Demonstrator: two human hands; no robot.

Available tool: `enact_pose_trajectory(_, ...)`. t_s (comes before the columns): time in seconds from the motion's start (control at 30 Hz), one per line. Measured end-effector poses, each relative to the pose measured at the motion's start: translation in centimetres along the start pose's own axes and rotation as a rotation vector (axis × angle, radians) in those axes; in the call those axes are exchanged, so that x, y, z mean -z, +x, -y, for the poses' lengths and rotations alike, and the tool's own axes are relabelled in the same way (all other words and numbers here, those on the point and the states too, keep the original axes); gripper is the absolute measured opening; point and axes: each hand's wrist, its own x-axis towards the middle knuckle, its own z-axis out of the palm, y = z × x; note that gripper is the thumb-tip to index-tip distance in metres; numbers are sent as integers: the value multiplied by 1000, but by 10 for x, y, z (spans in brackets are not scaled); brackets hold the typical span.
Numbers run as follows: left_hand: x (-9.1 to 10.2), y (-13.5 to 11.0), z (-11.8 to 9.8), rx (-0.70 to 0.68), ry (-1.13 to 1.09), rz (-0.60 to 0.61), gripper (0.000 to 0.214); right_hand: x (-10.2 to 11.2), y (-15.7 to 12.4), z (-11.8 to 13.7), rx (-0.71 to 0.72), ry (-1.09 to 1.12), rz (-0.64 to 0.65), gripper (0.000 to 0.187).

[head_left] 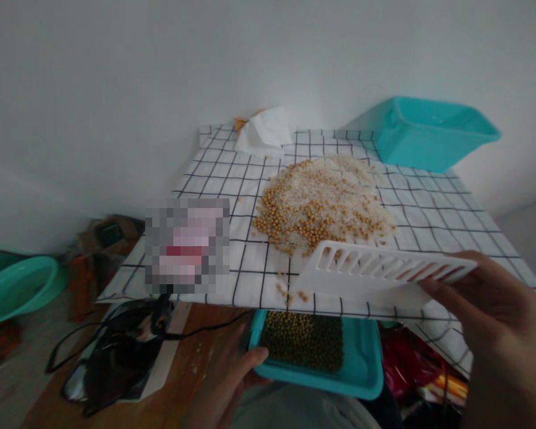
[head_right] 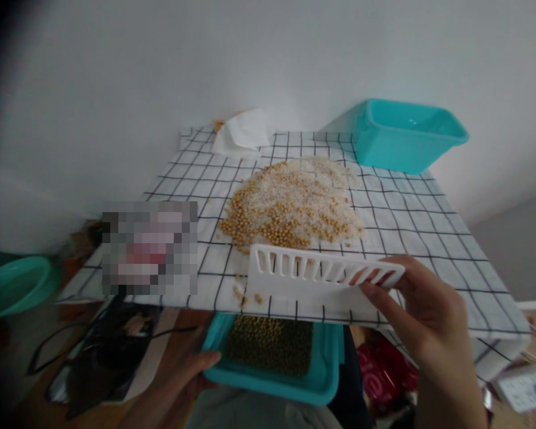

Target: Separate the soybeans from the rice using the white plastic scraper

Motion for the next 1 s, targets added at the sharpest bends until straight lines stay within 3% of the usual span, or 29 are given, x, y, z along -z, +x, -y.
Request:
enact_pose_trajectory(0.27, -2, -2, -9, -9, -26, -57, 61, -2, -4, 8, -59, -21, -148, 15)
enact_pose_trajectory(0.4, -3, -4, -10, -14, -21, -52, 61, -4, -6, 13, -69, -38, -135, 13)
enact_pose_trajectory(0.57, 0, 0, -7, -8, -41, -34, 62, -2, -9, 9, -87, 33, -89, 16)
enact_pose_trajectory(0.8, 4, 6, 0, -16, -46, 5, 64, -3, -6, -8, 7, -53, 165, 16)
enact_pose_trajectory(1.0, 5, 6, 3, -34, -72, -1, 60, -10, -3, -5, -20, -50, 183, 16)
